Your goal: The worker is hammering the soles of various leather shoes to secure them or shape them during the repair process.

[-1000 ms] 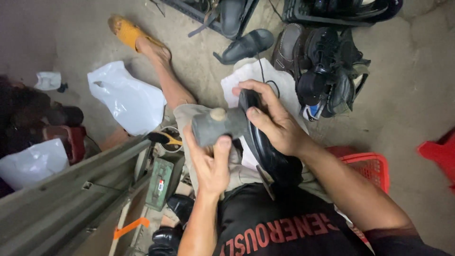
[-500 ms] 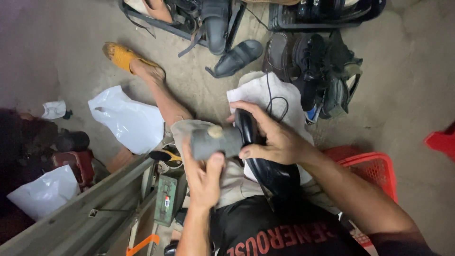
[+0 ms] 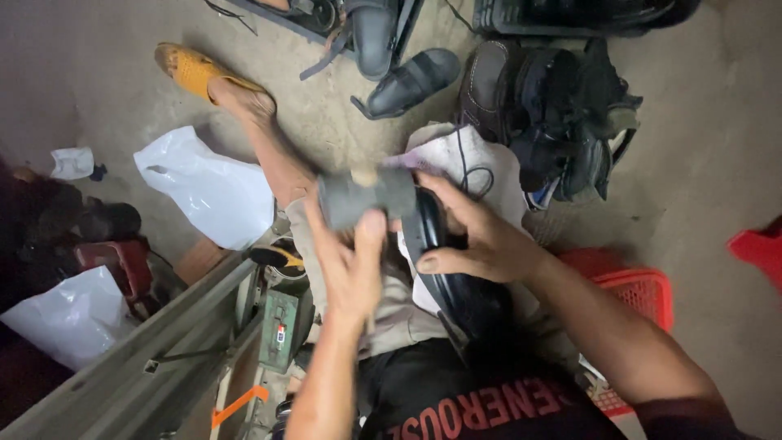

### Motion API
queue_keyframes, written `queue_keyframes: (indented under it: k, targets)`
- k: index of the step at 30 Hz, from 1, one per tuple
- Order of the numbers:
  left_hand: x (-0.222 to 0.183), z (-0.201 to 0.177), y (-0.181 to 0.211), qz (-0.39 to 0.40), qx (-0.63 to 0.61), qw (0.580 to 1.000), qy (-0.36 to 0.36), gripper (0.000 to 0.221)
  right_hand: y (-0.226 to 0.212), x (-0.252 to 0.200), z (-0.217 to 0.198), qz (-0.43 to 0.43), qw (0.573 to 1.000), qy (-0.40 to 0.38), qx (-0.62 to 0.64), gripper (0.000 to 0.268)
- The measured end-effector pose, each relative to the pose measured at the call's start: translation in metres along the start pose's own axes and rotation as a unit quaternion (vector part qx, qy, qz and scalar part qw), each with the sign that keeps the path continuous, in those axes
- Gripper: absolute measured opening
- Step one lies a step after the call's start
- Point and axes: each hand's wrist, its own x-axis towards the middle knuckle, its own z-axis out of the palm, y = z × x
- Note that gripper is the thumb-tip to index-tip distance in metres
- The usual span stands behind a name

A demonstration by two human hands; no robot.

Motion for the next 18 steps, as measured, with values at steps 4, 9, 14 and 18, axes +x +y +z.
queue_keyframes:
  k: [4, 9, 14, 18]
  targets:
    - [-0.058, -0.012, -0.05, 0.054, -0.035, 0.996, -0.057, 0.075, 0.008, -0.004, -0.009, -0.055, 0.991, -0.029, 0.12, 0.082]
    - [-0.02, -0.006, -0.056, 0.019, -0.049, 0.998, -0.016, 0.073, 0.009, 0.002, 0.002, -0.044, 0.994, -0.028, 0.093, 0.083]
    - [-0.049, -0.012, -0.058, -0.017, -0.03, 0.999, -0.036, 0.089, 0.006, 0.001, 0.008, -0.054, 0.994, 0.021, 0.092, 0.087]
    - [-0.027, -0.01, -0.061, -0.003, -0.065, 0.997, -0.028, 0.079, 0.005, -0.012, 0.017, -0.038, 0.998, 0.045, 0.032, 0.083]
